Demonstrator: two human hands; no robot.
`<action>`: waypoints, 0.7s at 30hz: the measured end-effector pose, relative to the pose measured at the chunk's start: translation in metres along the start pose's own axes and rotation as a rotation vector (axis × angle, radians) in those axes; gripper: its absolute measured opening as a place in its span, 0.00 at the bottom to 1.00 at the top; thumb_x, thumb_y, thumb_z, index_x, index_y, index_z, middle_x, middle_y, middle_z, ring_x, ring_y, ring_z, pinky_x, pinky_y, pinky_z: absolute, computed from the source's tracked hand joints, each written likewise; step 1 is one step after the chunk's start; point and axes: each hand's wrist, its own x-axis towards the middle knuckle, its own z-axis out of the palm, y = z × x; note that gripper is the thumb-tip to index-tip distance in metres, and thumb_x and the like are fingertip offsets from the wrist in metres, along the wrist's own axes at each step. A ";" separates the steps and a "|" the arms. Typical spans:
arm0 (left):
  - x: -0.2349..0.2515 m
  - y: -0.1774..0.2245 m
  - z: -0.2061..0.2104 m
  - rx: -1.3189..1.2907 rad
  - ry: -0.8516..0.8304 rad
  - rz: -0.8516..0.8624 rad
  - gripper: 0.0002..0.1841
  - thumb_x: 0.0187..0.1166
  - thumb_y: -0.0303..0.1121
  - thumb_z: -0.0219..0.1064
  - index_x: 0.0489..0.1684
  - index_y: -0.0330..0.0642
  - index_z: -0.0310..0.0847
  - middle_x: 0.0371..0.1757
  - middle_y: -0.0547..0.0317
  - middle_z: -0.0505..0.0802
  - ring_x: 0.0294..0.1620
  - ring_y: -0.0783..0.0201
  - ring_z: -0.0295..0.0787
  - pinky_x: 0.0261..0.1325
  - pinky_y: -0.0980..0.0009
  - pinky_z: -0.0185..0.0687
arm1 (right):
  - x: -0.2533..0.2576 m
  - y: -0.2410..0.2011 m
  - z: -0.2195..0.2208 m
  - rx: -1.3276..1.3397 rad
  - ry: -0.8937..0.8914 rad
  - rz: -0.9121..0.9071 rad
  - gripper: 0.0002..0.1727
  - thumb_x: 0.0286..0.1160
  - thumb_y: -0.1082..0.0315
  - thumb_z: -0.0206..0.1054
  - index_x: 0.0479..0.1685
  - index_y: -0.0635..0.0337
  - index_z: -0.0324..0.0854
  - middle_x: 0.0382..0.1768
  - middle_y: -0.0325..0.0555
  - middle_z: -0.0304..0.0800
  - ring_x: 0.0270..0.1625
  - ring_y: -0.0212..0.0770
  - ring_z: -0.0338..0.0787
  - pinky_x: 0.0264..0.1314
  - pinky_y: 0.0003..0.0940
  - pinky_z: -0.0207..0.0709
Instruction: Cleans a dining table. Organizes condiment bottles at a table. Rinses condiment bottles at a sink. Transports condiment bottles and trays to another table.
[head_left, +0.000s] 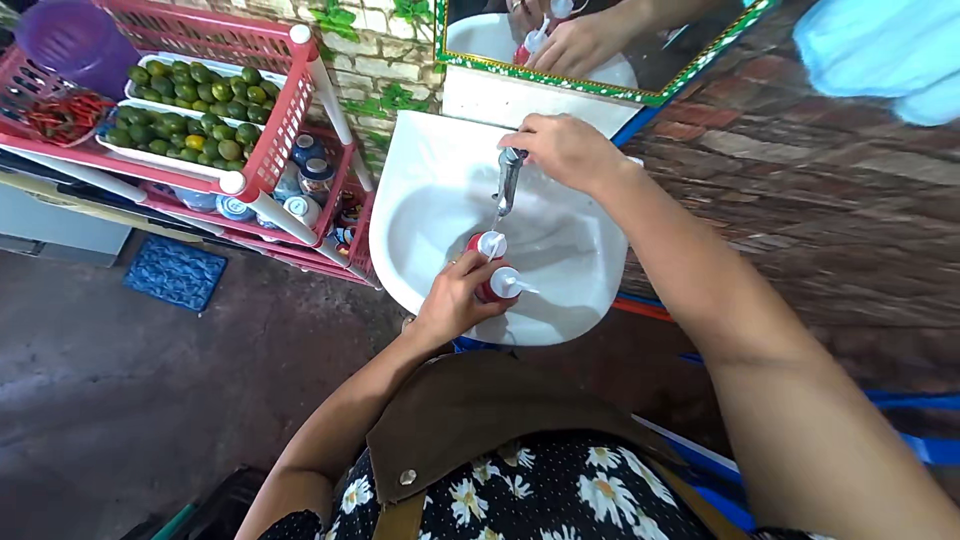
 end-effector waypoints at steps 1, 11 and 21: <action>0.000 0.000 -0.003 -0.015 0.008 -0.007 0.22 0.63 0.42 0.84 0.53 0.37 0.94 0.49 0.46 0.94 0.53 0.54 0.92 0.59 0.60 0.88 | 0.002 0.000 -0.001 -0.040 -0.017 0.008 0.20 0.79 0.79 0.67 0.69 0.59 0.84 0.56 0.70 0.85 0.57 0.71 0.88 0.64 0.64 0.78; 0.012 -0.008 -0.027 -0.060 -0.044 0.060 0.23 0.63 0.44 0.84 0.54 0.41 0.94 0.48 0.51 0.93 0.49 0.58 0.91 0.54 0.60 0.88 | -0.010 -0.036 -0.005 0.017 -0.003 0.414 0.33 0.79 0.74 0.68 0.86 0.53 0.70 0.65 0.73 0.82 0.65 0.76 0.83 0.63 0.72 0.73; 0.048 0.002 -0.034 -0.147 -0.243 0.233 0.24 0.61 0.45 0.83 0.48 0.33 0.94 0.48 0.42 0.94 0.48 0.53 0.93 0.54 0.56 0.89 | -0.136 -0.176 0.091 0.948 0.459 0.631 0.40 0.58 0.66 0.84 0.74 0.74 0.74 0.69 0.65 0.83 0.73 0.52 0.83 0.80 0.45 0.73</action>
